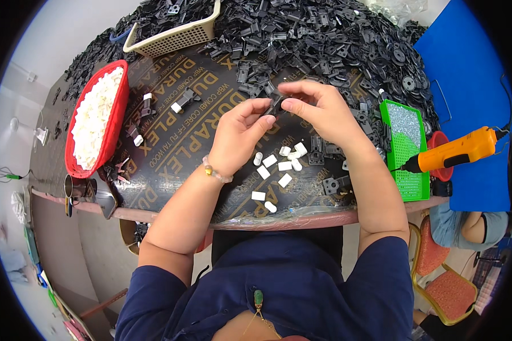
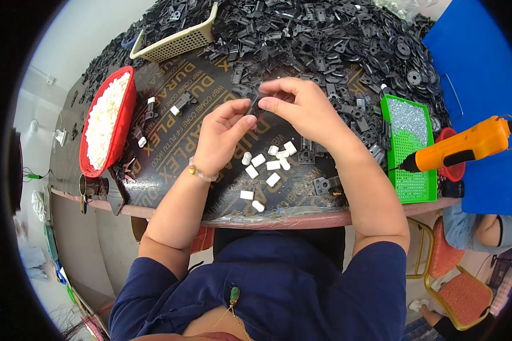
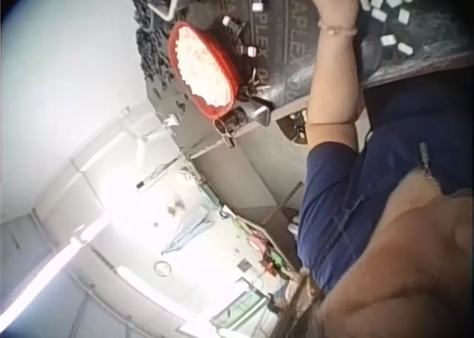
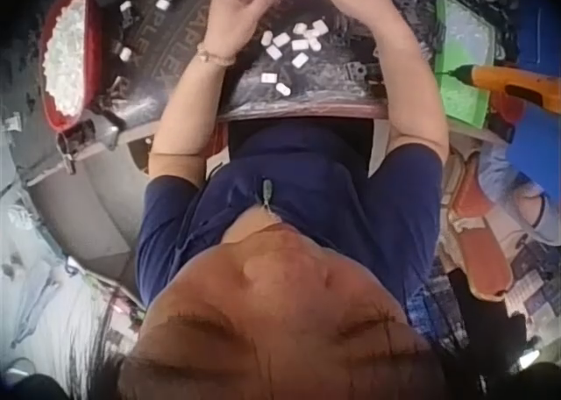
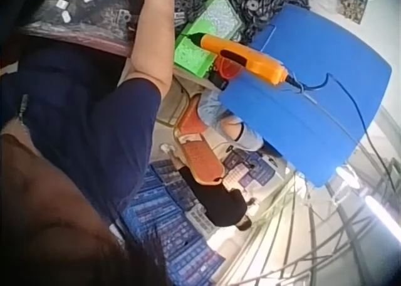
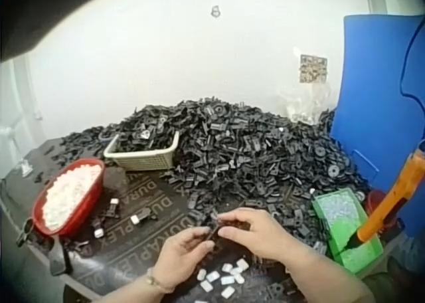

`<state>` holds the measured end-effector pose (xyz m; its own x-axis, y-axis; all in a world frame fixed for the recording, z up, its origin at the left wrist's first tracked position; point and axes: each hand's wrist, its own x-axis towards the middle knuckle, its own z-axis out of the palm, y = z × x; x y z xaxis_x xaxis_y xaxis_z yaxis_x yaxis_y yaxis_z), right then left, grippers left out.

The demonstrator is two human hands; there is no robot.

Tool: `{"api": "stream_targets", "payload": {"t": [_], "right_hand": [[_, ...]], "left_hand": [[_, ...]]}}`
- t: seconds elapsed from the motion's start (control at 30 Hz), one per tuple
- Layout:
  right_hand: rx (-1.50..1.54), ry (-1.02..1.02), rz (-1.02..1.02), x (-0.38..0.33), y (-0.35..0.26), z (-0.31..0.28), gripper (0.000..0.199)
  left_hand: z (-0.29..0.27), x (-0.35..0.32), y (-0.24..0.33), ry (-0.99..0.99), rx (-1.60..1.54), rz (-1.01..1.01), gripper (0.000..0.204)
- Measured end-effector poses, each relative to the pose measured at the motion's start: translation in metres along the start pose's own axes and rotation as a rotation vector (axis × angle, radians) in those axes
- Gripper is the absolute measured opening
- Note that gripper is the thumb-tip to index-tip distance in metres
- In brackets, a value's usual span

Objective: Assembling small black and white plastic components by hand at a factory workbench.

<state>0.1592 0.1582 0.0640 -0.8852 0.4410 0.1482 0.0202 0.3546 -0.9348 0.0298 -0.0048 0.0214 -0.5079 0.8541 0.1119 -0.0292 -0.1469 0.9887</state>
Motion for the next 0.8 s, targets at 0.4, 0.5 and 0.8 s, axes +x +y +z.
{"api": "stream_targets", "payload": {"t": [0.4,0.5,0.8], "right_hand": [[0.099,0.005,0.051,0.000,0.003,0.009,0.023],[0.409,0.064,0.123,0.000,-0.002,0.021,0.021],[-0.412,-0.465,-0.481,-0.011,0.027,0.059,0.018]], "left_hand": [[-0.006,0.000,0.014,0.018,0.554,0.129,0.020],[-0.011,0.007,0.009,0.087,0.090,-0.070,0.018],[-0.032,0.020,0.010,0.186,-0.625,-0.076,0.039]]}}
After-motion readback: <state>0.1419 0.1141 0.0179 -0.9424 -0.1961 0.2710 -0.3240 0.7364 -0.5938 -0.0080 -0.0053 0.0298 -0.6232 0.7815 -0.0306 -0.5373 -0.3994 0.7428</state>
